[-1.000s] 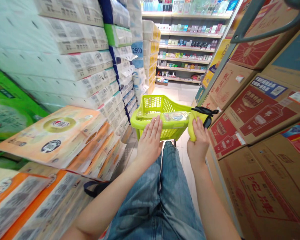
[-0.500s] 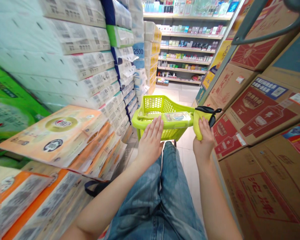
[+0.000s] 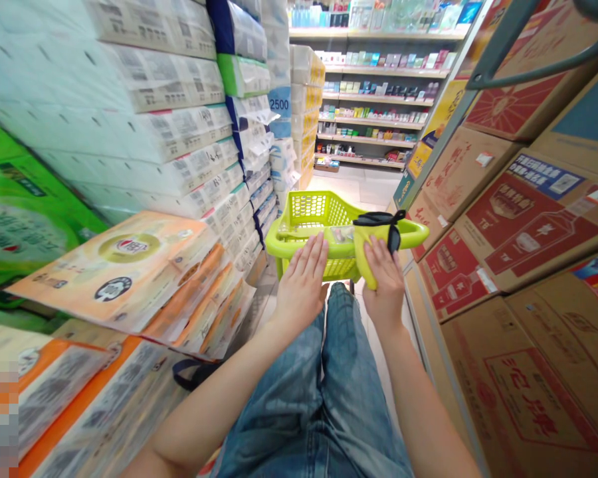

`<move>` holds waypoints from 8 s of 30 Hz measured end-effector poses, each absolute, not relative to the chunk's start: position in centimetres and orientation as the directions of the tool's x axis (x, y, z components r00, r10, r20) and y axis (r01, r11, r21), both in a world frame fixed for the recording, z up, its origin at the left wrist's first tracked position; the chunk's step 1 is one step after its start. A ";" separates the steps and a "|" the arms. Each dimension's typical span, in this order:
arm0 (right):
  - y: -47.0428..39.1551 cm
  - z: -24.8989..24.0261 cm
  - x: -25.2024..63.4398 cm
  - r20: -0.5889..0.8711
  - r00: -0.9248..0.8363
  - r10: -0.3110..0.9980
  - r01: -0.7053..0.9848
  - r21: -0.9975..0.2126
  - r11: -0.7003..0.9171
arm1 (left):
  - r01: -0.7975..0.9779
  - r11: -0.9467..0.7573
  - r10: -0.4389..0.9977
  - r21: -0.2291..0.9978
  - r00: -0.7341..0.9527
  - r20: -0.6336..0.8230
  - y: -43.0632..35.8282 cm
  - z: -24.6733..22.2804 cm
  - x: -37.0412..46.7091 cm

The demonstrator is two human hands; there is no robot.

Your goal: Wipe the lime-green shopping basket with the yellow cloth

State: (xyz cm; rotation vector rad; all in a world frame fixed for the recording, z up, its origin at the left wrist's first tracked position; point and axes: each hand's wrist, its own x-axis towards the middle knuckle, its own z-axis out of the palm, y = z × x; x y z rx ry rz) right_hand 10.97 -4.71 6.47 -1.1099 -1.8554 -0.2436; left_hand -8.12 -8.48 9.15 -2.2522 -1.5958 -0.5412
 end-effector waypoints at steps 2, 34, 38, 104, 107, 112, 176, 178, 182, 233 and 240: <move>-3.4 6.1 13.7 0.810 -0.022 0.585 0.794 -0.342 0.503 | 0.945 -0.324 0.824 -0.031 0.298 0.482 -8.5 9.2 -8.0; -6.4 6.9 6.1 0.772 -0.256 0.582 0.798 -0.170 0.577 | 0.961 -0.269 0.820 -0.062 0.263 0.509 -8.3 8.8 -7.6; -4.4 6.6 11.5 0.801 -0.121 0.586 0.842 -0.229 0.488 | 0.958 -0.283 0.810 -0.054 0.269 0.521 -8.3 8.8 -7.6; -5.9 5.7 5.2 0.815 -0.198 0.544 0.793 -0.193 0.577 | 0.960 -0.277 0.818 -0.047 0.261 0.512 -8.4 8.7 -7.8; -5.5 5.4 6.6 0.820 -0.239 0.521 0.790 -0.147 0.595 | 0.958 -0.282 0.821 -0.054 0.270 0.503 -8.5 8.8 -7.9; -2.7 4.7 12.9 0.870 0.076 0.487 0.830 -0.325 0.453 | 0.956 -0.287 0.821 -0.052 0.274 0.501 -8.4 8.7 -7.8; -5.5 6.0 7.9 0.809 -0.036 0.586 0.835 -0.298 0.462 | 0.960 -0.281 0.798 -0.009 0.239 0.553 -8.3 8.5 -7.5; -6.5 6.2 6.0 0.779 -0.176 0.602 0.813 -0.230 0.534 | 0.956 -0.295 0.802 -0.004 0.250 0.542 -8.3 8.6 -7.6; -6.8 6.2 6.1 0.770 -0.261 0.582 0.811 -0.152 0.565 | 0.951 -0.311 0.801 0.004 0.260 0.539 -8.3 8.7 -7.8; -4.6 4.9 9.9 0.832 0.123 0.540 0.856 -0.364 0.366 | 0.953 -0.302 0.806 0.011 0.249 0.536 -8.3 8.5 -7.6; -6.4 5.6 6.6 0.827 -0.246 0.505 0.809 -0.112 0.577 | 0.949 -0.314 0.796 -0.010 0.269 0.542 -8.4 8.6 -7.9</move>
